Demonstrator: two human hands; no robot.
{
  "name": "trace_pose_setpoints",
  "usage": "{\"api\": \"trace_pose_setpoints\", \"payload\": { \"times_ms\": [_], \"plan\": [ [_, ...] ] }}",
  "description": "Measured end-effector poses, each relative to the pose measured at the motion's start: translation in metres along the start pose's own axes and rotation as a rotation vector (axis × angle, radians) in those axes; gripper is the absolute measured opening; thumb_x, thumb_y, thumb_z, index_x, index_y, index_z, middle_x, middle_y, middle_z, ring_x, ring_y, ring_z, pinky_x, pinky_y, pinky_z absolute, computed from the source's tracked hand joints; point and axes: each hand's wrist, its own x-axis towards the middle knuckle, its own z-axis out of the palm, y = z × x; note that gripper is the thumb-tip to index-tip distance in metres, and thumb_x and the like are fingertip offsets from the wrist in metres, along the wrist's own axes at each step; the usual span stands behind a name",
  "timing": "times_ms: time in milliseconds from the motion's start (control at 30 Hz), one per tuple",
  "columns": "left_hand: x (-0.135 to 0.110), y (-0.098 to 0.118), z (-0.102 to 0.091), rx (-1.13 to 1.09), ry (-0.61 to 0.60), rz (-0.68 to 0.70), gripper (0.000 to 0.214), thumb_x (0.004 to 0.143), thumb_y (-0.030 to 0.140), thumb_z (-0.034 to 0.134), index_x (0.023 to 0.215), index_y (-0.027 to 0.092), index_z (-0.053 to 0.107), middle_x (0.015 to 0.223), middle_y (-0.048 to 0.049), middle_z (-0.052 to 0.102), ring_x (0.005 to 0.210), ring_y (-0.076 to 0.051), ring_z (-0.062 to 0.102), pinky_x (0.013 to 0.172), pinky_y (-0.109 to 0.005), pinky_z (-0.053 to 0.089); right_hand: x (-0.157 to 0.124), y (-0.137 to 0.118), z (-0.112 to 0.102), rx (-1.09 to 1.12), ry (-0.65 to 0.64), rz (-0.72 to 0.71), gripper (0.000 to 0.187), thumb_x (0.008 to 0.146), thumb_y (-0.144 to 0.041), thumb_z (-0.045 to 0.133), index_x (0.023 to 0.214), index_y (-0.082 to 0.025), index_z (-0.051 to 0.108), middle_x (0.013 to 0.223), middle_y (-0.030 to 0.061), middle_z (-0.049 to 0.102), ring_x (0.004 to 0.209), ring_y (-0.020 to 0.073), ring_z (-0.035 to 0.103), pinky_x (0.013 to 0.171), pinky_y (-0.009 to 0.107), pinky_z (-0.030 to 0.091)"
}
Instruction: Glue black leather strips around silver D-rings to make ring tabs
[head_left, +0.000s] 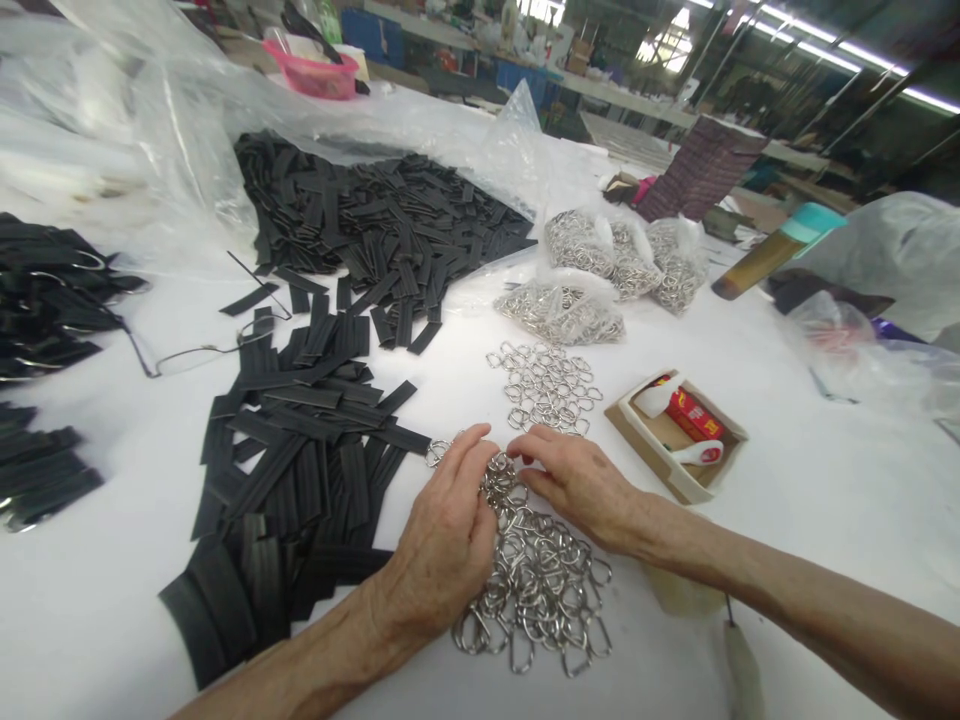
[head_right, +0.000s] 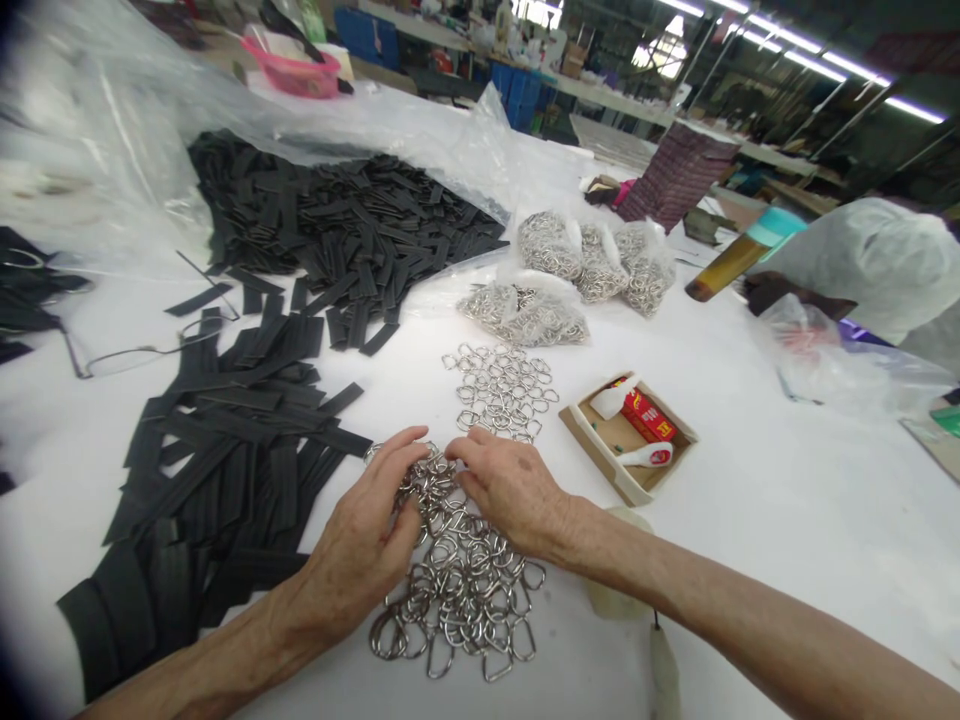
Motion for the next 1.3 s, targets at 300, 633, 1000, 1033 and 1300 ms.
{"api": "trace_pose_setpoints", "payload": {
  "times_ms": [300, 633, 1000, 1033, 1300],
  "plan": [
    [0.001, -0.001, -0.001, 0.036, 0.003, 0.019, 0.051, 0.071, -0.005, 0.037, 0.119, 0.009, 0.048, 0.126, -0.0162, 0.052, 0.120, -0.022, 0.046, 0.103, -0.044, 0.041, 0.014, 0.003, 0.001, -0.053, -0.025, 0.000, 0.017, 0.091, -0.018, 0.043, 0.090, -0.018, 0.060, 0.084, 0.0023, 0.056, 0.072, 0.0129, 0.051, 0.066, 0.026, 0.040],
    [0.005, 0.002, -0.007, 0.348, -0.050, 0.138, 0.028, 0.076, 0.001, 0.043, 0.094, 0.007, 0.064, 0.100, -0.0154, 0.066, 0.097, -0.029, 0.057, 0.091, -0.052, 0.047, 0.018, 0.006, -0.001, -0.098, 0.034, 0.061, 0.018, 0.092, -0.018, 0.043, 0.097, -0.018, 0.061, 0.089, 0.0036, 0.058, 0.079, 0.0143, 0.053, 0.069, 0.026, 0.038],
    [0.007, 0.003, -0.008, 0.354, -0.085, 0.114, 0.025, 0.076, 0.002, 0.044, 0.087, 0.011, 0.064, 0.098, -0.0131, 0.065, 0.093, -0.027, 0.057, 0.089, -0.047, 0.048, 0.038, -0.007, -0.002, -0.219, -0.036, 0.080, 0.020, 0.091, -0.018, 0.044, 0.079, -0.018, 0.059, 0.076, 0.0015, 0.057, 0.066, 0.0120, 0.048, 0.059, 0.024, 0.030],
    [0.007, 0.003, -0.008, 0.354, -0.088, 0.111, 0.025, 0.076, 0.002, 0.045, 0.087, 0.011, 0.064, 0.098, -0.0130, 0.065, 0.093, -0.027, 0.057, 0.089, -0.047, 0.048, 0.039, -0.006, -0.002, -0.236, -0.038, 0.085, 0.020, 0.091, -0.018, 0.044, 0.079, -0.018, 0.059, 0.076, 0.0018, 0.057, 0.065, 0.0120, 0.047, 0.058, 0.024, 0.030],
    [0.004, 0.001, -0.007, 0.351, -0.101, 0.124, 0.027, 0.074, 0.000, 0.044, 0.087, 0.011, 0.065, 0.100, -0.0131, 0.065, 0.094, -0.027, 0.057, 0.091, -0.048, 0.045, 0.039, 0.008, -0.002, -0.367, -0.012, 0.089, 0.014, 0.086, -0.012, 0.043, 0.084, -0.019, 0.055, 0.081, 0.0041, 0.058, 0.060, 0.0130, 0.045, 0.050, 0.027, 0.020]
  ]
}}
